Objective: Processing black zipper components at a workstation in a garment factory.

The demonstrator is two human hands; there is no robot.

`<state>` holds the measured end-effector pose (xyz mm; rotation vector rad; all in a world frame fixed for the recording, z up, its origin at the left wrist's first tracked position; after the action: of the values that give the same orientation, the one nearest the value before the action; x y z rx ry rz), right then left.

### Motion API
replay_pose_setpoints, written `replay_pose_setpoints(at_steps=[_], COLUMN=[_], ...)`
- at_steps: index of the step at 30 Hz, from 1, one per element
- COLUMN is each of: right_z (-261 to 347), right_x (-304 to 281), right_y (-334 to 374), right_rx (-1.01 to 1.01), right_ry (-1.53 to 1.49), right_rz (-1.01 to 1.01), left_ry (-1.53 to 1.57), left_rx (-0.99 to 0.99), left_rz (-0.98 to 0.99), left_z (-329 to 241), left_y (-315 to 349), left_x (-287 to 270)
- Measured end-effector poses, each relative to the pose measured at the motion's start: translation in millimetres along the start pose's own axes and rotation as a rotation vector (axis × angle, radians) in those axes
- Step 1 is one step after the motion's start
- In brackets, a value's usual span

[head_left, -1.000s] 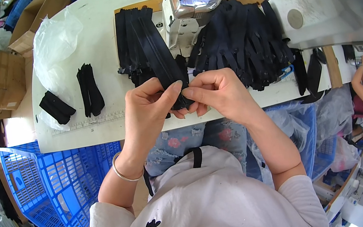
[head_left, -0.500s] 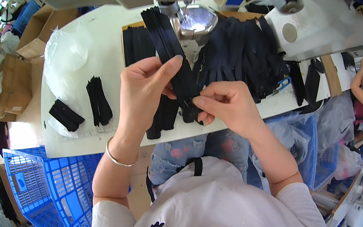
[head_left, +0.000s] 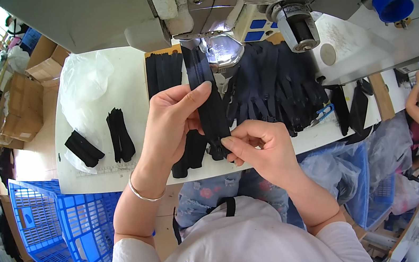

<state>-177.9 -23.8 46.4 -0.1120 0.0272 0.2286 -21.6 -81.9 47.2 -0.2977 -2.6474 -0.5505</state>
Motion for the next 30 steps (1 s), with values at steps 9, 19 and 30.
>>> replay_pose_setpoints(at_steps=[9, 19, 30], right_z=[1, -1, -5], right_x=[6, 8, 8], right_y=[-6, -19, -20], right_rx=[-0.003, -0.004, -0.023], right_ry=[-0.062, -0.135, -0.146], right_rz=[-0.032, -0.067, -0.075], left_ry=[-0.122, -0.119, -0.181], left_rx=[0.077, 0.103, 0.125], left_rz=[-0.044, -0.077, -0.079], left_z=[-7, -17, -17], left_y=[-12, -22, -26], left_x=[-7, 0, -4])
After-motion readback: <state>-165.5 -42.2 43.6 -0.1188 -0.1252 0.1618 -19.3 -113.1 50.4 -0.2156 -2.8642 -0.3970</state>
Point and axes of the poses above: each hand's wrist, its own y-axis away from the middle knuckle, its own x-axis out of the palm, z = x × y, the point moved 3 cm from there along -y, towards the middle knuckle, and after that the axes turned 10 degrees about -x, right-handed, at the moved point
